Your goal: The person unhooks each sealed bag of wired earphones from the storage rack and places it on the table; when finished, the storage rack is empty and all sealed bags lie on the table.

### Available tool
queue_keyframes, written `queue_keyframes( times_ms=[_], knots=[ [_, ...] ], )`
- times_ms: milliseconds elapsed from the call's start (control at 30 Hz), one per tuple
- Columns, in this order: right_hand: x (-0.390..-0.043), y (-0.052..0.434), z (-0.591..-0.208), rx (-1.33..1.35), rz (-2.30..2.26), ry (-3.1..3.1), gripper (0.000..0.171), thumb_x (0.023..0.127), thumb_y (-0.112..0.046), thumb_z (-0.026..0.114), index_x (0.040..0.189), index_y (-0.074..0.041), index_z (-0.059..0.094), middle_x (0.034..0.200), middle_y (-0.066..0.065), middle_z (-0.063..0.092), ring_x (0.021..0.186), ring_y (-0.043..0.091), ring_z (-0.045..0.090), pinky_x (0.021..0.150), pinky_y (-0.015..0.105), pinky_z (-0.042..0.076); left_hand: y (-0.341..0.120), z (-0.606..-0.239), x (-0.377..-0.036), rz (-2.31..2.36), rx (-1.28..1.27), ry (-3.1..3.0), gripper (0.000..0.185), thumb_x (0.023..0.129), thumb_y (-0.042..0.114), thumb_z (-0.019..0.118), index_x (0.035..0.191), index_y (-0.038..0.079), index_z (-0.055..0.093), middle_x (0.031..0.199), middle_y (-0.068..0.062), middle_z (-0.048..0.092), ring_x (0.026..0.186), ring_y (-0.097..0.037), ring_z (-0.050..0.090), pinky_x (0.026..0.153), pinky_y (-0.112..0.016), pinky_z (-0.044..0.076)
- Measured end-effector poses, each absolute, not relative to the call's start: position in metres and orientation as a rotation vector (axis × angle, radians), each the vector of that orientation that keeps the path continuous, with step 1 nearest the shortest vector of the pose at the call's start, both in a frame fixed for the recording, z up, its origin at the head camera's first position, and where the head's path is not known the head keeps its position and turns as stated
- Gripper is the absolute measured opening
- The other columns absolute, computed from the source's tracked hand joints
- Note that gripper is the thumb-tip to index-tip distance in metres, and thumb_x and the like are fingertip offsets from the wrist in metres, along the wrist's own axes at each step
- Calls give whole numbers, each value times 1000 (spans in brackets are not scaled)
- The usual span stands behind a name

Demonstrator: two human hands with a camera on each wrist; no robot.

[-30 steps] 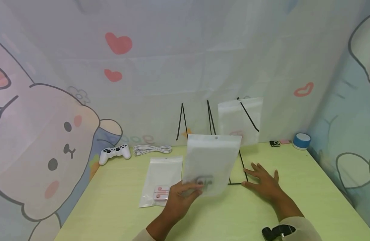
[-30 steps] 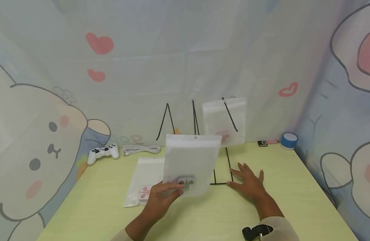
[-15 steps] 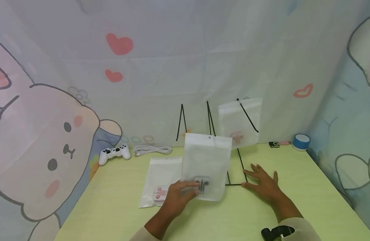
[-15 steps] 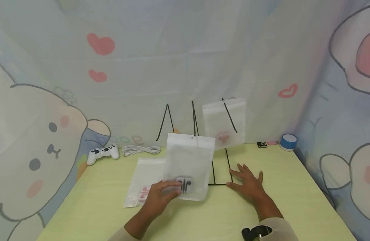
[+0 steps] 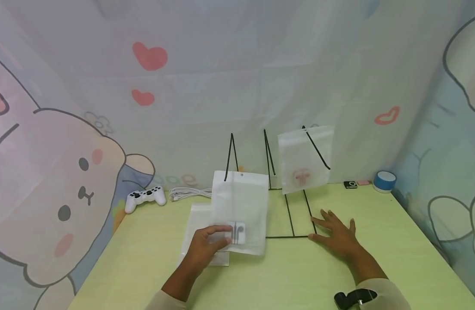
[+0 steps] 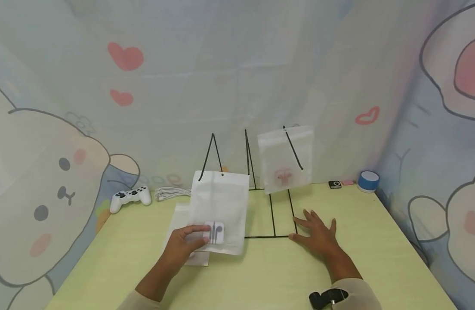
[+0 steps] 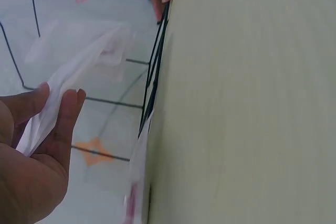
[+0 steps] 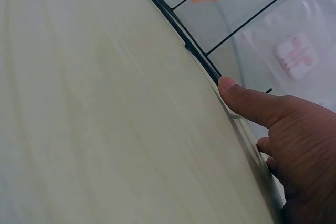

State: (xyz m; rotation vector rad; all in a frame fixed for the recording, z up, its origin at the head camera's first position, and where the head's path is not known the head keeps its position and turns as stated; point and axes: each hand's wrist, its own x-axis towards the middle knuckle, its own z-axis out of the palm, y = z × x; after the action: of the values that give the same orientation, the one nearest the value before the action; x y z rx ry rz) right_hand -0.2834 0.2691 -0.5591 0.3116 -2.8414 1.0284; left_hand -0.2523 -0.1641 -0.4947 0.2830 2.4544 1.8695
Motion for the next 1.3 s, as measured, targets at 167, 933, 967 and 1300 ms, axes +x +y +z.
queue_keyframes(
  times_ms=[167, 933, 967, 1300],
  knots=[
    [-283, 267, -558, 305, 1020, -2855, 70, 96, -53, 80, 155, -19, 64, 174, 25, 38, 165, 54, 24, 119, 90, -11, -186, -492, -257, 1884, 193, 2424, 32, 91, 7, 85, 122, 14, 84, 148, -8, 69, 133, -22, 53, 88, -23, 57],
    [-283, 265, -557, 308, 1009, -2857, 70, 95, -54, 80, 154, -18, 64, 174, 26, 38, 164, 54, 25, 118, 91, -10, -289, -482, -263, 1888, 57, 2397, 54, 96, 5, 82, 147, -2, 65, 155, -16, 55, 106, -7, 69, 87, -24, 62],
    [-283, 264, -558, 309, 1006, -2860, 70, 95, -54, 80, 154, -19, 64, 174, 25, 38, 164, 53, 25, 118, 91, -10, -294, -482, -262, 1892, 50, 2397, 54, 96, 4, 81, 147, -3, 65, 152, -15, 56, 105, -7, 70, 87, -24, 62],
    [-286, 263, -559, 310, 1004, -2854, 71, 95, -54, 80, 154, -19, 64, 173, 25, 39, 164, 53, 25, 118, 91, -10, -340, -486, -261, 1948, -6, 2329, 50, 100, 4, 77, 148, 0, 65, 141, -2, 54, 108, -11, 70, 90, -33, 67]
  ],
)
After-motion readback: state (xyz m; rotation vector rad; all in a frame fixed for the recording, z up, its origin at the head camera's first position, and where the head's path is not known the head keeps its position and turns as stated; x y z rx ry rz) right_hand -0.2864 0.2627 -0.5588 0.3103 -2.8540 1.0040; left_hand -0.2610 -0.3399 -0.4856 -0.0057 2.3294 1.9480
